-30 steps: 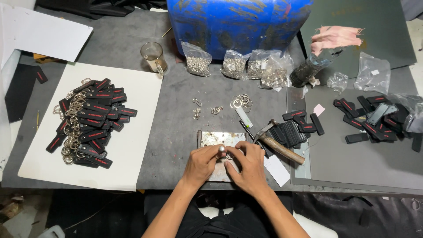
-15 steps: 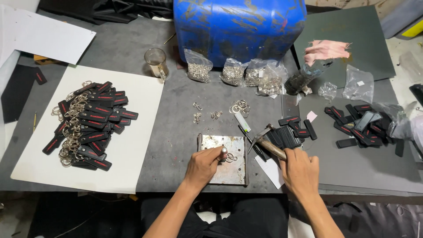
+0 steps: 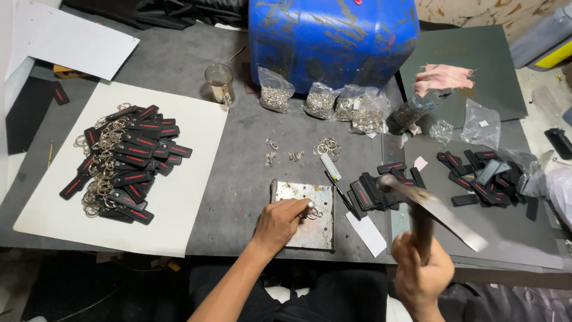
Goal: Assembling leather keychains by attaching metal rings and securing them with a hammer and punch tool
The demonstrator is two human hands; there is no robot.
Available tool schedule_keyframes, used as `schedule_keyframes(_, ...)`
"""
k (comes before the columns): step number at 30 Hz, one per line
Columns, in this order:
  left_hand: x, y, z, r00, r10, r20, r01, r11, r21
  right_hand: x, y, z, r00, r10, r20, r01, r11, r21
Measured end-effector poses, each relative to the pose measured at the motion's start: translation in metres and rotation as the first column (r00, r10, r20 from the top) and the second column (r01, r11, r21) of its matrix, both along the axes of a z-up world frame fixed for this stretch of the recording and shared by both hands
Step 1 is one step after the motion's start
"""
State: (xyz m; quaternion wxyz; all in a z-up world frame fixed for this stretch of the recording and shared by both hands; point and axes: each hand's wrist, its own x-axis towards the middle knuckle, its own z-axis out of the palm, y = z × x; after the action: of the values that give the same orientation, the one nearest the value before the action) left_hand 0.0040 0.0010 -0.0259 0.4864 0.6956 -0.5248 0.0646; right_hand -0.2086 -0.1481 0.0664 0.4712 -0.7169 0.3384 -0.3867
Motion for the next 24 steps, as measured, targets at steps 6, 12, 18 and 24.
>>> schedule_keyframes(6,-0.003,-0.002,-0.006,1.000,-0.014,0.025,0.014,1.000,0.024,0.012,0.025,-0.004,0.937,0.332,-0.106,-0.348,0.878,-0.328)
schedule_keyframes(12,-0.003,0.000,-0.006,0.999,0.018,0.047,-0.018,1.000,0.001,-0.005,0.018,-0.012,0.734,0.333,-0.592,-0.363,0.929,0.073)
schedule_keyframes(18,-0.004,0.000,-0.004,0.999,0.019,0.047,-0.019,1.000,0.001,0.001,0.004,0.008,0.814,0.413,0.409,-0.125,0.811,-0.571)
schedule_keyframes(24,0.001,-0.003,-0.009,0.996,0.024,0.083,-0.025,1.000,0.004,-0.008,0.050,-0.029,0.248,0.206,-0.947,-0.368,0.924,0.104)
